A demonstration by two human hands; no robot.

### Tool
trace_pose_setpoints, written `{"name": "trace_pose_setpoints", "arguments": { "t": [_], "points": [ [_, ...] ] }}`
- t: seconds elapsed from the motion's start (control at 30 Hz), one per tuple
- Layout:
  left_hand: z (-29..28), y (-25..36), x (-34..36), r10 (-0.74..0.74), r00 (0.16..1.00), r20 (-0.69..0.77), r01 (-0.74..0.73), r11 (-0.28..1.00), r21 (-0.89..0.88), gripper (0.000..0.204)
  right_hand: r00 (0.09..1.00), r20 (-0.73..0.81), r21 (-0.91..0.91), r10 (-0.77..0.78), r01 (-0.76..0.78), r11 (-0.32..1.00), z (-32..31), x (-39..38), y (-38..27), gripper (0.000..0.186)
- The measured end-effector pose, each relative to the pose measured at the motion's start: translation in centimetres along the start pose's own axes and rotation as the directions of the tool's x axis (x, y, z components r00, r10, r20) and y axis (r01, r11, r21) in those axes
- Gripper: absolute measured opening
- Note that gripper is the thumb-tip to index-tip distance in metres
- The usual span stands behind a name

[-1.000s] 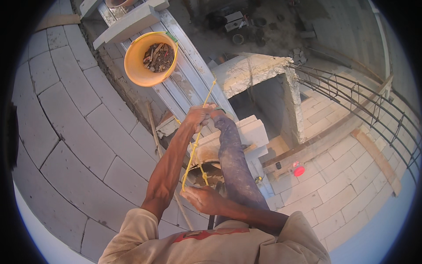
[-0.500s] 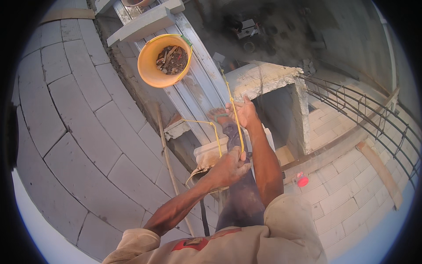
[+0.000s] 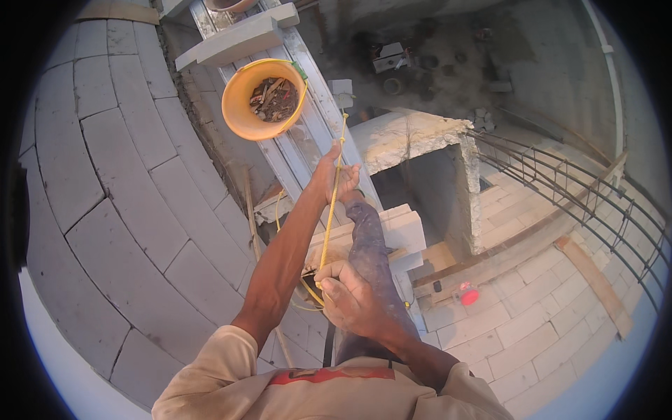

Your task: The person is working on a construction site, installing white tiles on a wall. They use a hammer to secure wires, scoop cement from a bucket with a trowel, and apply it to the tiles before placing them on the wall.

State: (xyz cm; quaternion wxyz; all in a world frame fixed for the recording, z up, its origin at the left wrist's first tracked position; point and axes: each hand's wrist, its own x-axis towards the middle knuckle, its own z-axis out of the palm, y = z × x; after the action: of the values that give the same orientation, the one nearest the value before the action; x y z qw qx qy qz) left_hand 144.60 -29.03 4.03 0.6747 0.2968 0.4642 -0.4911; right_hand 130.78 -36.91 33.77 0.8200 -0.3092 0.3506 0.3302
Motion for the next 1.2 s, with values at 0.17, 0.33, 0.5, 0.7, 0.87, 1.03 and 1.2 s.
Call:
{"name": "trace_pose_setpoints", "arguments": {
  "t": [0.17,0.33,0.5,0.7,0.87,1.03,1.2],
  "points": [
    [6.9,-0.3,-7.3,0.209,0.969,0.133,-0.234,0.949,0.213,0.037,0.865,0.487,-0.252,0.117,0.011,0.968,-5.3,-4.4,-3.1,0.045],
    [9.9,-1.3,-16.9,0.286,0.914,0.286,-0.388,0.819,0.422,0.039,0.996,-0.082,-0.029,-0.025,0.022,0.999,-16.5,8.6,-1.3,0.080],
    [9.1,-3.6,-23.2,0.179,0.852,0.492,-0.455,0.718,0.527,0.044,0.976,-0.195,0.408,0.099,-0.011,0.913,-18.7,28.3,-2.0,0.065],
    [8.5,-3.0,-26.2,0.125,0.872,0.473,-0.434,0.641,0.632,0.046,0.935,-0.294,0.612,0.199,0.024,0.790,-25.6,38.9,-5.2,0.010],
    [6.2,-3.2,-24.7,0.156,0.890,0.429,-0.419,0.651,0.633,0.046,0.869,-0.496,0.393,0.012,0.212,0.895,-22.8,39.5,-8.5,0.014],
    [4.5,-3.6,-24.0,0.097,0.907,0.410,-0.388,0.570,0.724,0.044,0.854,-0.481,0.164,-0.199,0.311,0.936,-24.4,38.0,-13.2,0.026],
    [3.9,-4.2,-23.4,0.090,0.917,0.388,-0.386,0.444,0.809,0.044,0.790,-0.518,0.041,-0.329,0.407,0.913,-23.9,35.5,-18.1,0.036]
  ]
}}
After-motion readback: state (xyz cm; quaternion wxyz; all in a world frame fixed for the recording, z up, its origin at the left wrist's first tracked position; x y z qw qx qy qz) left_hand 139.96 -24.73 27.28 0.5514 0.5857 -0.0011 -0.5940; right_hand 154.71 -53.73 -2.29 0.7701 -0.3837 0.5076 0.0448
